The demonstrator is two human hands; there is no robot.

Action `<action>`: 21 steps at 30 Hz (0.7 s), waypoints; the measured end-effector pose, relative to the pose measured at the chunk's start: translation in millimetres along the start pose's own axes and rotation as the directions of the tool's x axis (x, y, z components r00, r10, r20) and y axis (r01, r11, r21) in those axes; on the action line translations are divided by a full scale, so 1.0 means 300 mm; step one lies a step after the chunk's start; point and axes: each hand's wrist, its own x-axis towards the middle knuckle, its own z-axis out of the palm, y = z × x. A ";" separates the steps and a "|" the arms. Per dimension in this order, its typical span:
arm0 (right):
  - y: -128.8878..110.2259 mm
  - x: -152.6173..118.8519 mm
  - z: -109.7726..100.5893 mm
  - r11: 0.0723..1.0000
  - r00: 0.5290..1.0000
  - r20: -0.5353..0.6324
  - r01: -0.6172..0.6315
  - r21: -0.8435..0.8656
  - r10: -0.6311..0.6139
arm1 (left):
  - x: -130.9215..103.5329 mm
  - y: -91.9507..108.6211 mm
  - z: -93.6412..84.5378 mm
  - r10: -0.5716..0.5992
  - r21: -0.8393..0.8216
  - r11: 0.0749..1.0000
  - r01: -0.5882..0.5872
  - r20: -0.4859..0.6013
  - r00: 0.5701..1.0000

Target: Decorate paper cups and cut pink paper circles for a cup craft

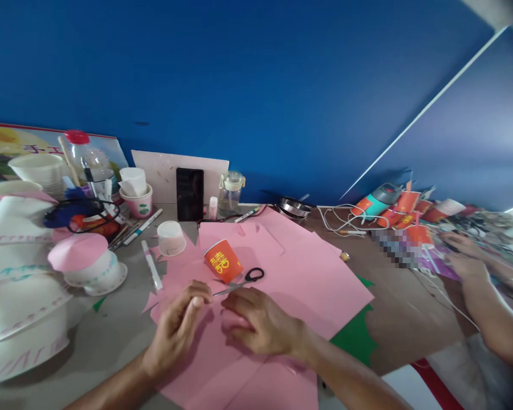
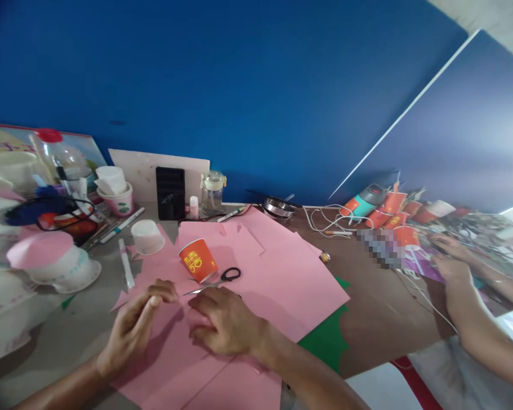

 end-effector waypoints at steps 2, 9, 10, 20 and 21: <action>-0.007 0.007 0.031 0.997 0.999 0.021 0.040 -0.073 -0.038 | 0.025 -0.005 -0.017 -0.065 0.023 0.997 0.068 -0.111 0.992; 0.007 0.021 -0.008 0.992 0.997 -0.025 0.071 -0.109 -0.074 | 0.111 -0.086 -0.090 -0.092 0.174 0.967 0.184 -0.438 0.894; 0.013 0.021 -0.032 0.996 0.996 -0.075 0.045 -0.082 -0.051 | 0.118 -0.103 -0.097 -0.091 0.205 0.957 0.203 -0.454 0.887; 0.272 0.129 -0.224 0.951 0.895 -0.365 -0.300 -0.069 0.256 | 0.174 -0.179 -0.154 -0.206 0.262 0.873 0.412 -0.567 0.797; 0.308 0.160 -0.229 0.944 0.889 -0.370 -0.319 -0.082 0.268 | 0.176 -0.185 -0.156 -0.193 0.282 0.867 0.411 -0.570 0.799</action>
